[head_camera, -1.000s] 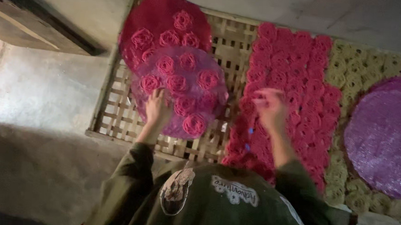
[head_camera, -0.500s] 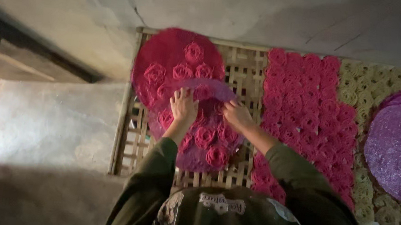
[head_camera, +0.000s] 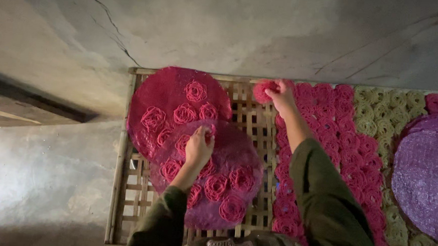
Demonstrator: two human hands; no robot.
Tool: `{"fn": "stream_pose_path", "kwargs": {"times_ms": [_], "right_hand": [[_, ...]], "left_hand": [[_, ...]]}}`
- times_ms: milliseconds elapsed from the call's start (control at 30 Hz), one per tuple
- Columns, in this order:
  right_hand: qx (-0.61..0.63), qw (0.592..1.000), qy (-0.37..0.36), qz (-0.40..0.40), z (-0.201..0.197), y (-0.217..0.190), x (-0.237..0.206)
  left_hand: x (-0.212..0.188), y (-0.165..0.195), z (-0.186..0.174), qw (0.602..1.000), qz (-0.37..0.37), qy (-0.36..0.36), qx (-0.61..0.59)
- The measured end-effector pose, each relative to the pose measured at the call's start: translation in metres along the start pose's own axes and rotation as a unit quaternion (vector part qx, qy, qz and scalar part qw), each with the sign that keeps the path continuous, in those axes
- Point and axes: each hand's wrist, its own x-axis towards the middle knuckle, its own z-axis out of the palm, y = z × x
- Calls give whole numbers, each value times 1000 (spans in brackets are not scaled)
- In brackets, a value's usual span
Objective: The person arranges pink decorative rose-shaped items on a woven tray, placing them in rows and adjusting their positions. They also handle a pink circular mat and a woven basket, moving them around the workspace.
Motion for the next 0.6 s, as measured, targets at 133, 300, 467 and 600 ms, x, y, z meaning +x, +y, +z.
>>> {"fn": "stream_pose_path", "kwargs": {"times_ms": [133,300,467,600], "right_hand": [[-388,917,43,-74,10,2,9],[-466,822,149,-292,9,-13,0],[-131,972,-188,61,32,-26,-62],[65,947,-252,188,40,-13,-99]], "left_hand": [[1,3,-3,998,-23,-1,-59],[8,12,-9,996,3,11,-86],[13,49,2,980,-19,-21,-196],[7,67,4,975,-4,-55,-215]]}}
